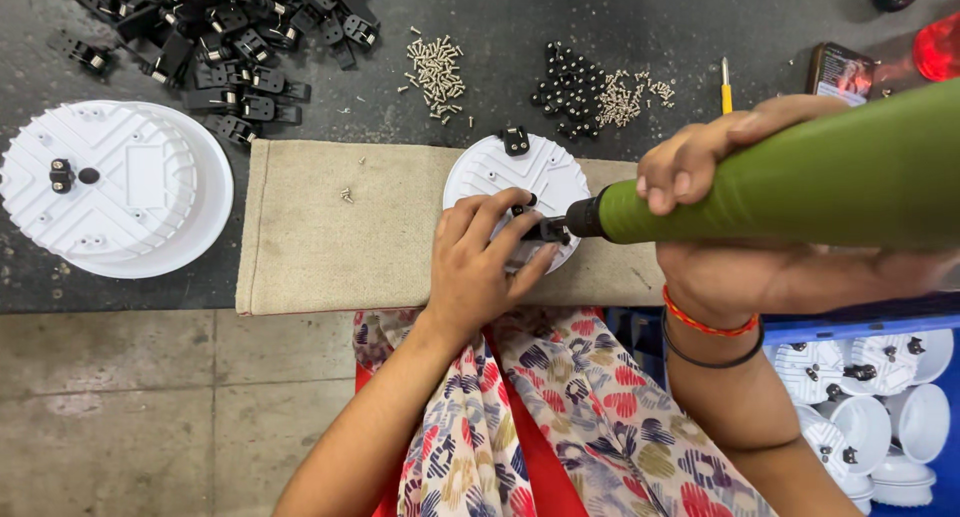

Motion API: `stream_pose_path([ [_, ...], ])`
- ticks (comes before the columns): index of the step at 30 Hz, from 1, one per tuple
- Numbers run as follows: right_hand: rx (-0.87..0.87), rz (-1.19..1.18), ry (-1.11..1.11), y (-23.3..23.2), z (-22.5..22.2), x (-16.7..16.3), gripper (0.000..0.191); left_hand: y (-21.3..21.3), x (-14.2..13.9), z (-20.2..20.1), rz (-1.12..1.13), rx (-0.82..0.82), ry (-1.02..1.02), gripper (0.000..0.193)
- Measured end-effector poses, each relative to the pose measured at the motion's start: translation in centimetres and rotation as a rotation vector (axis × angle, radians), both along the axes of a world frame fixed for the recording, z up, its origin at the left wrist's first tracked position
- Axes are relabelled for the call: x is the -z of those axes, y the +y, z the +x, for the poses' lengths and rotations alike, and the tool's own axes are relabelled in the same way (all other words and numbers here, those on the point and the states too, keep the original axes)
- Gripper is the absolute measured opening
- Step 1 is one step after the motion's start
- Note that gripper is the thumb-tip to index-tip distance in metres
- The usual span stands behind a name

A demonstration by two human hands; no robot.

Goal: The person uses a green cordless screwdriver to attach black plastic clips to white circular plastic bases. They repeatedly pick up clips and screws, align the clips on the bases, and drive screws to secure them. Completed units are placed into a blue crate.

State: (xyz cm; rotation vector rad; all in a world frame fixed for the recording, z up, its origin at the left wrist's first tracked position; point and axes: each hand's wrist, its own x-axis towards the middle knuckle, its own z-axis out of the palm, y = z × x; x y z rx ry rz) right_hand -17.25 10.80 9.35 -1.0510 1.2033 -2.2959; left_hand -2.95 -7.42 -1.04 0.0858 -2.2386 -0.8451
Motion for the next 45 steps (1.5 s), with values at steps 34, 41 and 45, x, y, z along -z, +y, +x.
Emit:
stream_pose_path([
  [34, -0.102, 0.047, 0.013, -0.2, -0.8, -0.4, 0.095, 0.4, 0.6, -0.2, 0.033, -0.025, 0.011, 0.033],
  [41, -0.132, -0.049, -0.067, -0.4, -0.2, 0.2, 0.105, 0.4, 0.6, -0.3, 0.023, -0.030, 0.011, 0.032],
  [45, -0.173, -0.003, -0.032, 0.1, -0.4, -0.1, 0.102, 0.4, 0.7, -0.3, 0.034, -0.021, 0.010, 0.032],
])
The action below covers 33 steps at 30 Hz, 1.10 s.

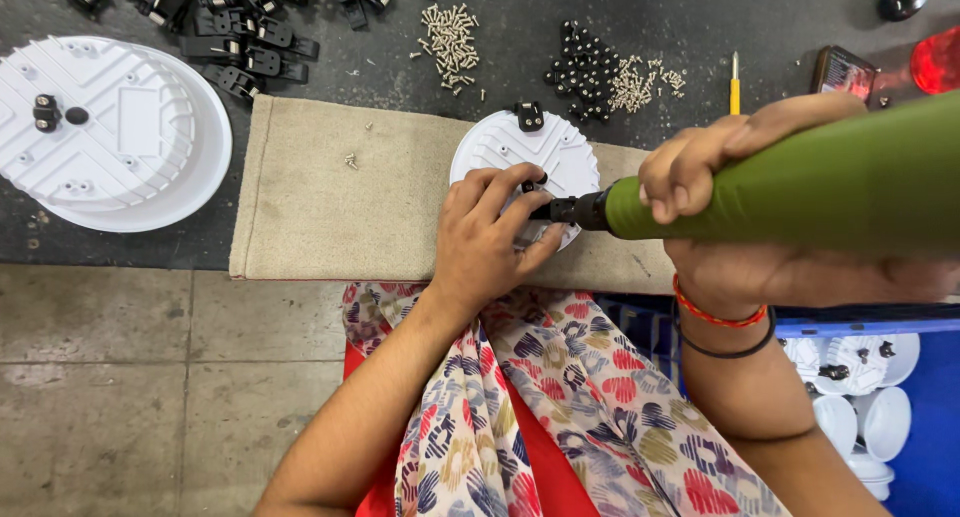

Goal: The person uses a green cordless screwdriver to attach black plastic clips to white circular plastic bases. They repeatedly pick up clips and screws, align the clips on the bases, and drive screws to secure them. Completed units are placed into a blue crate.

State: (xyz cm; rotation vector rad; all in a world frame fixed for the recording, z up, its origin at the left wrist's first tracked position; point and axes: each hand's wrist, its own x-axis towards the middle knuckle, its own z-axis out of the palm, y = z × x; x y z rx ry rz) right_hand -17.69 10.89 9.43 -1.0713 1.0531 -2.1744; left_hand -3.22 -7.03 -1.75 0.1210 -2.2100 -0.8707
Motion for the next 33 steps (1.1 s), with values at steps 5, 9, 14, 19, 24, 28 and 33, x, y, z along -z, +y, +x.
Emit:
stream_pose_path([
  [5, 0.116, 0.040, 0.121, 0.0, -0.1, 0.2, 0.096, 0.1, 0.0, 0.1, 0.021, -0.005, 0.005, 0.031],
  [9, 0.240, 0.011, 0.140, 0.8, 0.3, 0.1, 0.091, 0.0, 0.1, 0.5, 0.124, 0.014, 0.033, 0.028],
  [14, 0.352, 0.034, 0.160, 2.5, 0.5, -0.4, 0.090, -2.6, 0.4, 3.0, 0.267, -0.070, 0.050, 0.026],
  [19, 0.394, 0.049, 0.150, 3.2, 0.9, 0.1, 0.089, -6.2, 0.6, 4.8, 0.372, -0.305, -0.040, 0.025],
  [24, 0.373, 0.027, 0.105, 3.0, 1.6, 0.8, 0.089, -6.9, 0.7, 4.4, 0.130, -0.433, -0.039, 0.038],
  [28, 0.353, 0.010, 0.049, 2.4, 2.4, 1.0, 0.091, -6.7, 1.0, 4.0, 0.025, -0.440, -0.131, 0.045],
  [33, 0.396, 0.008, 0.046, 1.4, 3.1, 1.1, 0.094, -6.8, 1.3, 3.8, -0.047, -0.419, -0.248, 0.049],
])
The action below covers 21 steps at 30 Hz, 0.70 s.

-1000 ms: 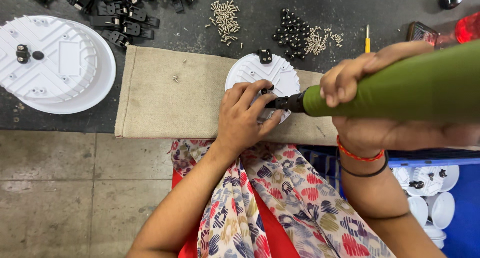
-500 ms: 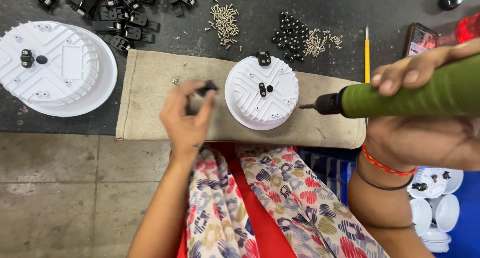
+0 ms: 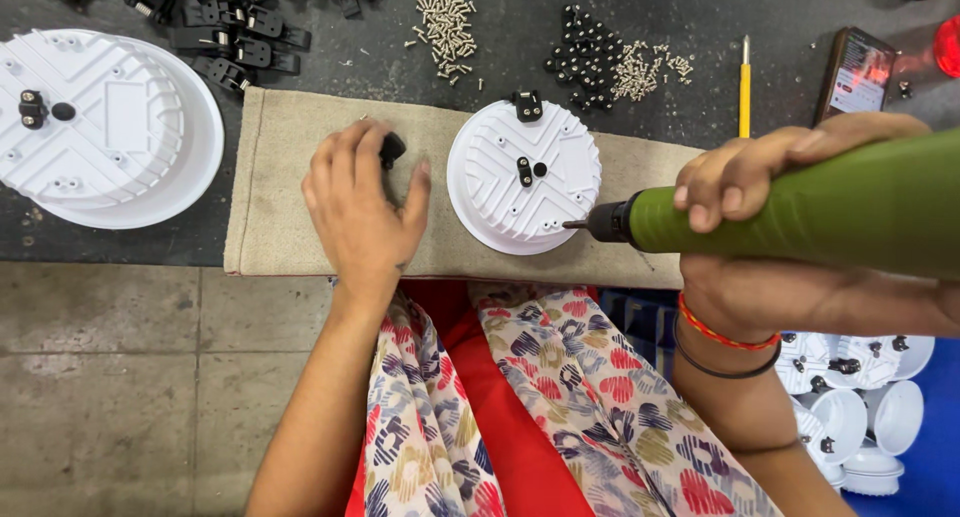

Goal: The person uses a green cordless screwdriver to attach black plastic clips to white circular plastic bases. They repeatedly pick up clips and screws, align the clips on the bases, and drive screws to secure them. Completed units are placed into a blue crate.

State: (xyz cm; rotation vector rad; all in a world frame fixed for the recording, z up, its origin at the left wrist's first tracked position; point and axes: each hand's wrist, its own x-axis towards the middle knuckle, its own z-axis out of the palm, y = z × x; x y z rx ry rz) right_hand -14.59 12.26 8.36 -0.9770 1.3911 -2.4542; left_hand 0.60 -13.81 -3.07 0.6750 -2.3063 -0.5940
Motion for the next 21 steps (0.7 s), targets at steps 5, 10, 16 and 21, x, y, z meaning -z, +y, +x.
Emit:
stream_pose_path([
  [5, -0.031, 0.000, -0.011, -0.8, 0.1, 0.5, 0.095, 0.1, 0.1, -0.1, 0.002, -0.002, -0.022, 0.050],
  [10, -0.082, 0.025, -0.012, -0.9, -0.7, 0.5, 0.093, 0.0, 0.2, 0.0, 0.002, 0.001, -0.034, 0.051],
  [16, -0.100, 0.039, 0.062, -1.1, -1.1, 0.6, 0.092, 0.0, 0.0, 0.0, 0.002, 0.006, -0.047, 0.050],
  [21, -0.136, 0.058, 0.053, -0.2, -1.4, -0.1, 0.083, 0.0, -0.1, -0.2, 0.002, 0.003, -0.052, 0.049],
])
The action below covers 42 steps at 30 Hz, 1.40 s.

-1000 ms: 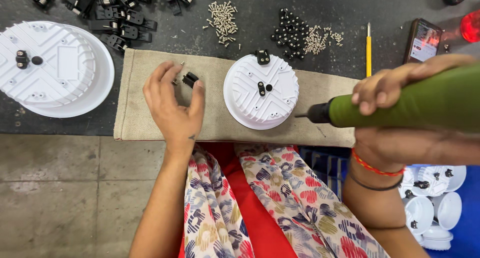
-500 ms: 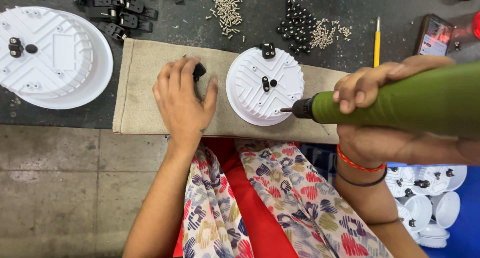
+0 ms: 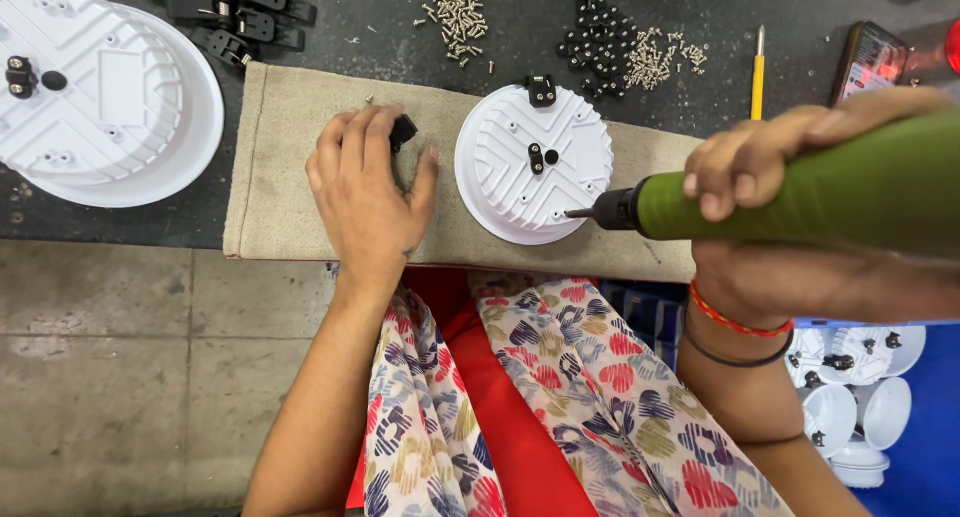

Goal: The person uses a green cordless screwdriver to attach black plastic clips to white circular plastic bases. They repeatedly pick up clips and screws, align the clips on the bases, and drive screws to secure them. Completed units are placed into a blue crate.

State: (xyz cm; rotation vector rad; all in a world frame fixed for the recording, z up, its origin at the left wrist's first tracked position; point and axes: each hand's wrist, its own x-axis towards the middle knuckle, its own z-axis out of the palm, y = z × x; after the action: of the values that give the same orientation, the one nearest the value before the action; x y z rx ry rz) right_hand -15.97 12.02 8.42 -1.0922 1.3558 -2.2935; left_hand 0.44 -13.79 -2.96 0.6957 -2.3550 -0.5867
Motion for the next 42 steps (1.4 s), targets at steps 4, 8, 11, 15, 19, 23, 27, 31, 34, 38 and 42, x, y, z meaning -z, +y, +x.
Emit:
stream_pose_path([
  [4, -0.030, 0.007, -0.015, 0.3, -0.1, 0.0, 0.081, 0.0, 0.0, 0.1, 0.012, 0.002, 0.000, 0.049],
  [8, -0.058, -0.002, -0.071, -0.2, 0.2, 0.5, 0.084, -0.1, 0.0, 0.1, -0.001, 0.006, 0.008, 0.050],
  [11, -0.093, -0.024, -0.037, -0.8, 0.2, 0.5, 0.090, -0.1, 0.0, 0.2, 0.013, 0.007, -0.003, 0.049],
  [15, -0.113, 0.006, -0.006, -0.9, -0.5, 0.0, 0.093, -0.2, -0.1, 0.2, 0.011, 0.013, 0.019, 0.050],
  [19, -0.164, -0.075, -0.038, -1.1, -1.1, 0.3, 0.092, -0.1, -0.2, 0.1, 0.010, 0.005, 0.017, 0.048],
  [23, -0.160, -0.065, -0.014, -0.2, -1.3, 0.4, 0.093, -0.1, -0.1, 0.0, 0.000, -0.004, 0.026, 0.047],
  [27, -0.134, -0.018, -0.036, 0.9, -1.1, -0.2, 0.093, -0.1, 0.1, 0.0, -0.019, -0.012, 0.014, 0.046],
  [31, -0.033, -0.064, -0.020, 0.5, 0.0, -0.6, 0.093, -0.1, 0.3, 0.0, 0.029, -0.008, 0.098, 0.034],
  [34, 0.122, -0.034, 0.102, 0.0, 1.3, -0.8, 0.086, -0.4, 0.3, 0.1, 0.106, -0.016, 0.233, 0.028],
  [38, 0.341, 0.097, 0.103, 0.1, 2.4, -0.2, 0.052, -0.4, 0.2, 0.3, 0.179, -0.010, 0.315, 0.032],
  [42, 0.348, 0.101, 0.100, 0.6, 2.4, 2.7, 0.036, -0.3, 0.2, -0.1, -0.011, -0.058, 0.233, 0.036],
])
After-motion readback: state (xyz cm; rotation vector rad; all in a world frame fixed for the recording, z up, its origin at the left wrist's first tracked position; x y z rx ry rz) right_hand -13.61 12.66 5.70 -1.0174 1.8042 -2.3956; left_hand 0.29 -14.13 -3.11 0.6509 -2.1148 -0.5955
